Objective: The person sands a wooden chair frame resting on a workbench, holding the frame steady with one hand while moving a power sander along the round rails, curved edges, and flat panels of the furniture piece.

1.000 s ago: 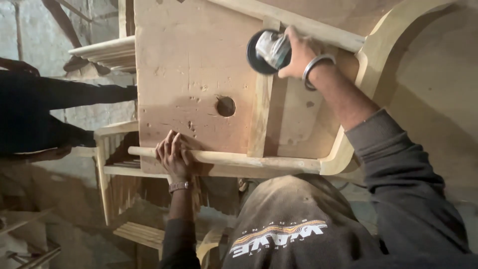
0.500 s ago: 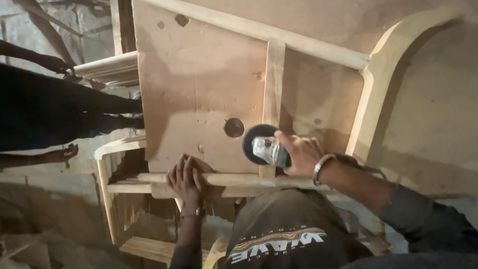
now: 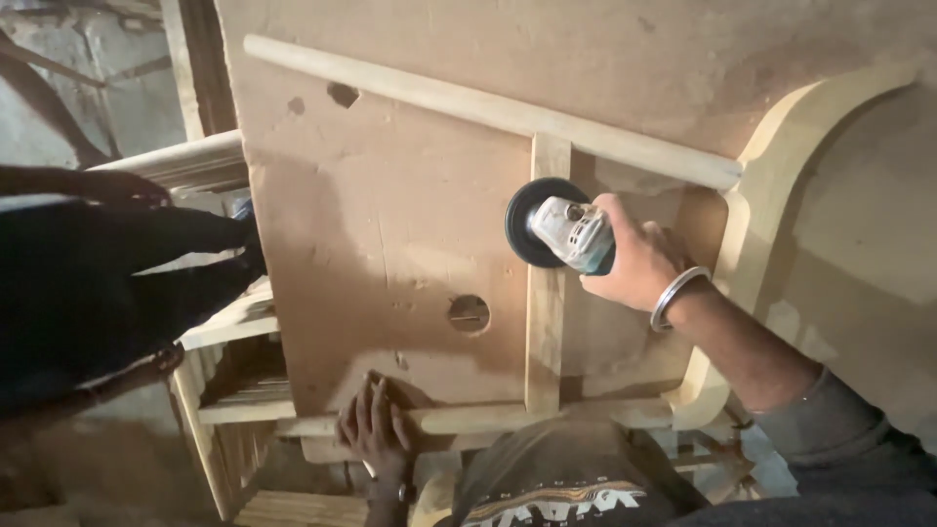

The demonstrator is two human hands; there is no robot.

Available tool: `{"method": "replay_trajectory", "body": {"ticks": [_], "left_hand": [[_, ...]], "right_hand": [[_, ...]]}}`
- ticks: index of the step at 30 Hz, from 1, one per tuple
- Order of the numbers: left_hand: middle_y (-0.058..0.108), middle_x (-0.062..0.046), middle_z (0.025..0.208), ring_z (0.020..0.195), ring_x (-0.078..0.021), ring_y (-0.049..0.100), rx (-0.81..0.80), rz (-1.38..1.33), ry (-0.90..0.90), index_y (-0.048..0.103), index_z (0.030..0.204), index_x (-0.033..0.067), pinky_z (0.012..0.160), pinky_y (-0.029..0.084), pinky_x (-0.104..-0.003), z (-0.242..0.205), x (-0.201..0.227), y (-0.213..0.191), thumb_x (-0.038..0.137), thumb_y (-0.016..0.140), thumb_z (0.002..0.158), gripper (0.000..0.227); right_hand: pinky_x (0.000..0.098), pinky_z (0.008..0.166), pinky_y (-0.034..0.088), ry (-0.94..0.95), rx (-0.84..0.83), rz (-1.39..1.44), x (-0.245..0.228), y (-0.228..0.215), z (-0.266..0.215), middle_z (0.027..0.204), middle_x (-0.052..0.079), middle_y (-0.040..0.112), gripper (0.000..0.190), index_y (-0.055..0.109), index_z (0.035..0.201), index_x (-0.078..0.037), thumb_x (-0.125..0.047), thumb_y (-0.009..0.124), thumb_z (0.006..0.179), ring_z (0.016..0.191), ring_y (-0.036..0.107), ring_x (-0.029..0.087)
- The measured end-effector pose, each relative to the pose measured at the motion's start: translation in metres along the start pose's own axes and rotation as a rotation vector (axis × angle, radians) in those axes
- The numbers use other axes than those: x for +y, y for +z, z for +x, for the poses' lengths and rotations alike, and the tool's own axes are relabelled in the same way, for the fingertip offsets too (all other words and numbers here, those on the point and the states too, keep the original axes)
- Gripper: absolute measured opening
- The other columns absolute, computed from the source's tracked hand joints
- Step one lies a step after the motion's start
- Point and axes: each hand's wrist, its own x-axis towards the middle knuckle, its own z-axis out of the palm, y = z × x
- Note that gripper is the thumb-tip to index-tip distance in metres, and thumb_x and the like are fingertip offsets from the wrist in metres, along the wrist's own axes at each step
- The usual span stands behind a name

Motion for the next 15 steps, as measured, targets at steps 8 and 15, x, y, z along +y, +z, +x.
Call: {"method": "replay_trajectory", "body": {"ticks": [8, 15], "left_hand": [[0.064, -0.014, 0.138, 0.124, -0.0318, 0.058, 0.014, -0.036, -0.002, 0.069, 0.128, 0.0095, 0.113, 0.033, -0.047, 0.018, 0.015, -0.007, 0.035, 0.041, 0.103, 0.045], [0.07, -0.018, 0.127, 0.116, -0.0326, 0.063, -0.001, 0.067, 0.054, 0.071, 0.12, 0.0084, 0.106, 0.043, -0.05, 0.002, -0.008, 0.007, 0.034, 0.038, 0.101, 0.046]], "right_hand": [[0.06, 0.08, 0.053, 0.004, 0.052, 0.053, -0.006, -0.015, 0.036, 0.102, 0.018, 0.074, 0.077, 0.042, 0.134, -0.022, -0.031, 0.082, 0.069, 0.092, 0.068, 0.049], [0.0539, 0.077, 0.059, 0.167, -0.107, 0.11, -0.01, -0.015, 0.027, 0.1, 0.019, 0.073, 0.08, 0.039, 0.141, -0.025, -0.032, 0.082, 0.074, 0.091, 0.072, 0.043]]}}
